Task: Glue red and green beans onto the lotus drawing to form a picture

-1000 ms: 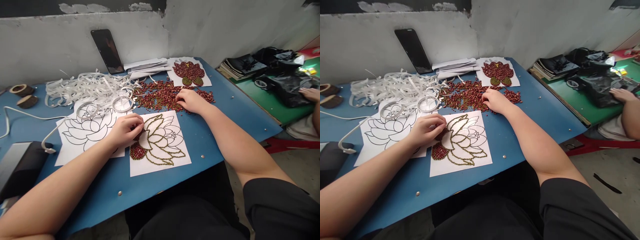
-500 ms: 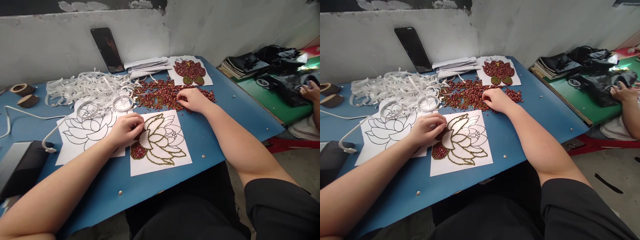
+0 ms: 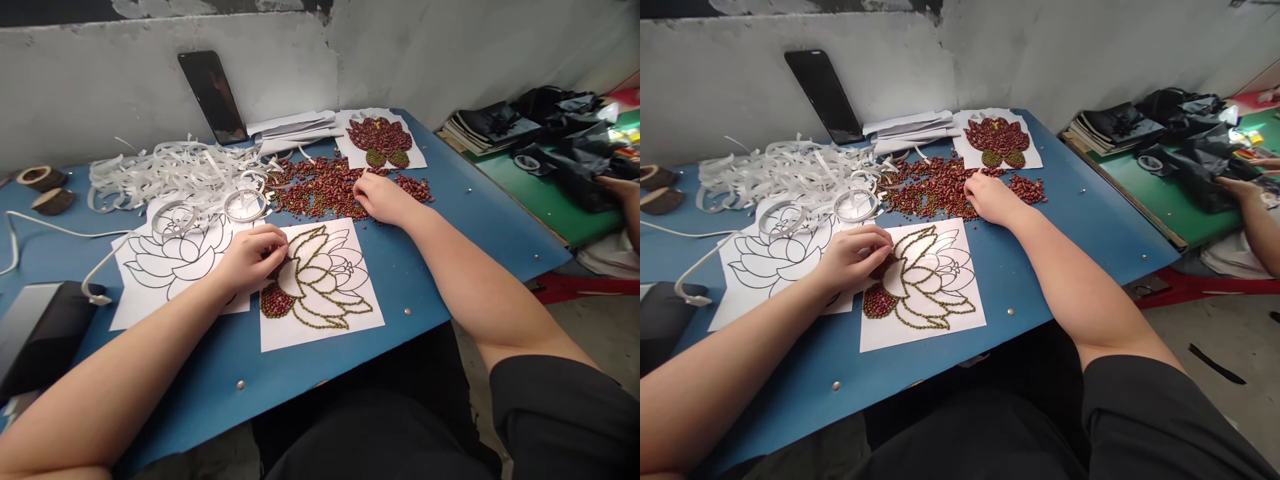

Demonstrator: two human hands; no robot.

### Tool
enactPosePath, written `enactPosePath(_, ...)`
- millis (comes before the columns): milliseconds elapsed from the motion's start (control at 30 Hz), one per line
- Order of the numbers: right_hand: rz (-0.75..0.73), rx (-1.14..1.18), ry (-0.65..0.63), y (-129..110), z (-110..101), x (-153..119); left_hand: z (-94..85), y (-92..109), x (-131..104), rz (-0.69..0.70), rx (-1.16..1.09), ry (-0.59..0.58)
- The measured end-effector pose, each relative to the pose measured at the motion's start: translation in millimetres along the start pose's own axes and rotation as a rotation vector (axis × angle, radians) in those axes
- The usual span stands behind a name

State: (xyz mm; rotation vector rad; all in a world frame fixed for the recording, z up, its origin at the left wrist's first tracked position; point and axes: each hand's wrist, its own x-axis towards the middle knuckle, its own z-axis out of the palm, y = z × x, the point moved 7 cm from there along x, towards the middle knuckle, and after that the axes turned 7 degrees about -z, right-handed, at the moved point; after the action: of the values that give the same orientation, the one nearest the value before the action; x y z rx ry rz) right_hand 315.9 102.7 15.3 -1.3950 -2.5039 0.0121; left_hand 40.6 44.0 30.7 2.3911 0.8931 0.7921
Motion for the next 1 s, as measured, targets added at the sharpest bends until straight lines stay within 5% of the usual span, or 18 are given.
enactPosePath(1000,0.014,-0.003,0.01,-2.4,-1.0,2.4,1.2,-2.3,1.4,-0.042,-0.005,-0.012)
